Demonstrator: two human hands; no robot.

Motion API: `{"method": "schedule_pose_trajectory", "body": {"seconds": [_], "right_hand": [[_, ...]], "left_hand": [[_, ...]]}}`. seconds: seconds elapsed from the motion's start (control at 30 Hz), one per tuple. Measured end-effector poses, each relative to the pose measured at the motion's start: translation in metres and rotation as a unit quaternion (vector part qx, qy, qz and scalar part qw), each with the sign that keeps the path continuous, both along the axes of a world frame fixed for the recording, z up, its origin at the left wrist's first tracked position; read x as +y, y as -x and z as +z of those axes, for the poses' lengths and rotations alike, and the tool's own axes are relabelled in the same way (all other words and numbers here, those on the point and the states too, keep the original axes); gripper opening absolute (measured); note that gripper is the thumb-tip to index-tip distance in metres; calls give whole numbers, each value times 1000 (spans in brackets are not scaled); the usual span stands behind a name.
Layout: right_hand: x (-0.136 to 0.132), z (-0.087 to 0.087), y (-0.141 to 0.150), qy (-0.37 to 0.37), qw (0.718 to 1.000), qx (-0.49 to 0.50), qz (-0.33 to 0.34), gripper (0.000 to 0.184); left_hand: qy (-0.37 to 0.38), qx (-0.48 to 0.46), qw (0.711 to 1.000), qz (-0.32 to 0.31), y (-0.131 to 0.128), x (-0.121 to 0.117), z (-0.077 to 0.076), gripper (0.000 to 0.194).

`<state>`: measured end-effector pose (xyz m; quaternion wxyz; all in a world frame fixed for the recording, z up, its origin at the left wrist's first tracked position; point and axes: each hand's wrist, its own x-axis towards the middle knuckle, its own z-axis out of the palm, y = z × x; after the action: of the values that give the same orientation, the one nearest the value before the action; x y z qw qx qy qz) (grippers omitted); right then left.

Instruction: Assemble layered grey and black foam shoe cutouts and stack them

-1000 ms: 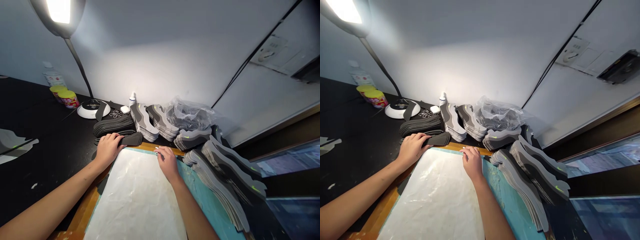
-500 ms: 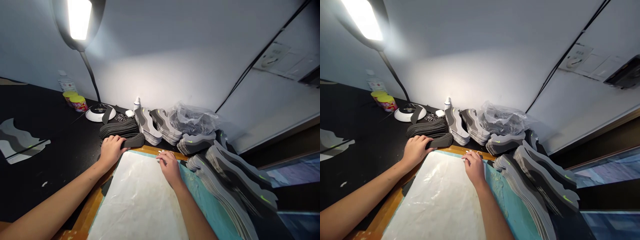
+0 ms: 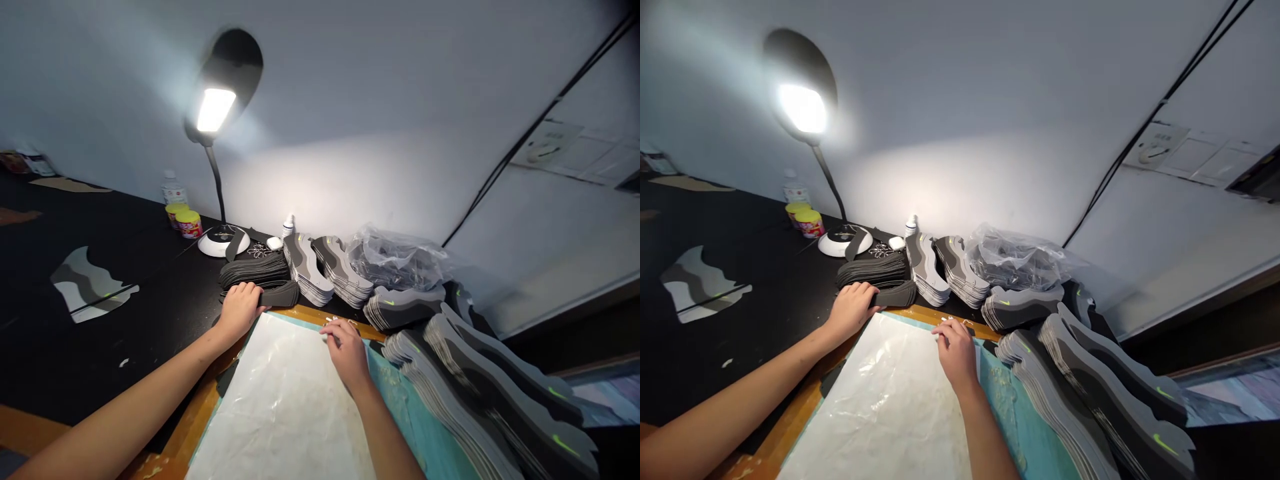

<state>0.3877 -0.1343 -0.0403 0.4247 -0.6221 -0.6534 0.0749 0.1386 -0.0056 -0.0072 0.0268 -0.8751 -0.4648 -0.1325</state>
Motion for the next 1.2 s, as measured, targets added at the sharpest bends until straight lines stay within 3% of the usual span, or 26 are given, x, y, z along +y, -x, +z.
{"method": "schedule_pose_trajectory", "body": {"seconds": [0.13, 0.23, 0.27, 0.33, 0.47, 0.57, 0.67, 0.8, 0.87, 0.93, 1.03, 1.1, 1.2], "right_hand": [[0, -1, -2, 7, 1000, 6, 0, 27], [-1, -1, -3, 12, 1000, 7, -1, 26], [-2, 0, -2, 15, 1000, 7, 0, 26], [-3, 0, -2, 20, 1000, 7, 2, 26], [-2, 0, -2, 22, 1000, 8, -1, 26], [-1, -1, -2, 20, 1000, 15, 0, 26], [-1, -1, -2, 20, 1000, 20, 5, 26], [-2, 0, -1, 14, 1000, 20, 4, 26], [-3, 1, -1, 12, 1000, 23, 4, 26], [-3, 2, 0, 12, 1000, 27, 4, 26], [-3, 2, 0, 15, 999, 30, 4, 27], [-3, 1, 0, 19, 999, 29, 6, 26], [-3, 1, 0, 27, 999, 27, 11, 26]], "left_hand": [[49, 7, 996, -69, 21, 7, 21, 28], [105, -21, 986, -125, 69, 19, 39, 35], [113, -33, 988, -102, 90, 22, 43, 38], [79, -28, 996, 10, 136, 26, 45, 40], [14, -37, 988, 148, 221, 20, 28, 62], [-34, -81, 985, 146, 267, 12, 3, 65], [-61, -84, 985, 138, 295, 8, -26, 61], [-115, -110, 981, 108, 301, 0, -55, 58], [-141, -105, 981, 85, 291, -8, -60, 54], [-142, -84, 984, 63, 272, -19, -55, 51], [-99, -74, 991, 49, 236, -37, -25, 51], [-84, -98, 990, 60, 215, -46, 8, 53], [-121, -146, 978, 84, 196, -50, 53, 53]]}}
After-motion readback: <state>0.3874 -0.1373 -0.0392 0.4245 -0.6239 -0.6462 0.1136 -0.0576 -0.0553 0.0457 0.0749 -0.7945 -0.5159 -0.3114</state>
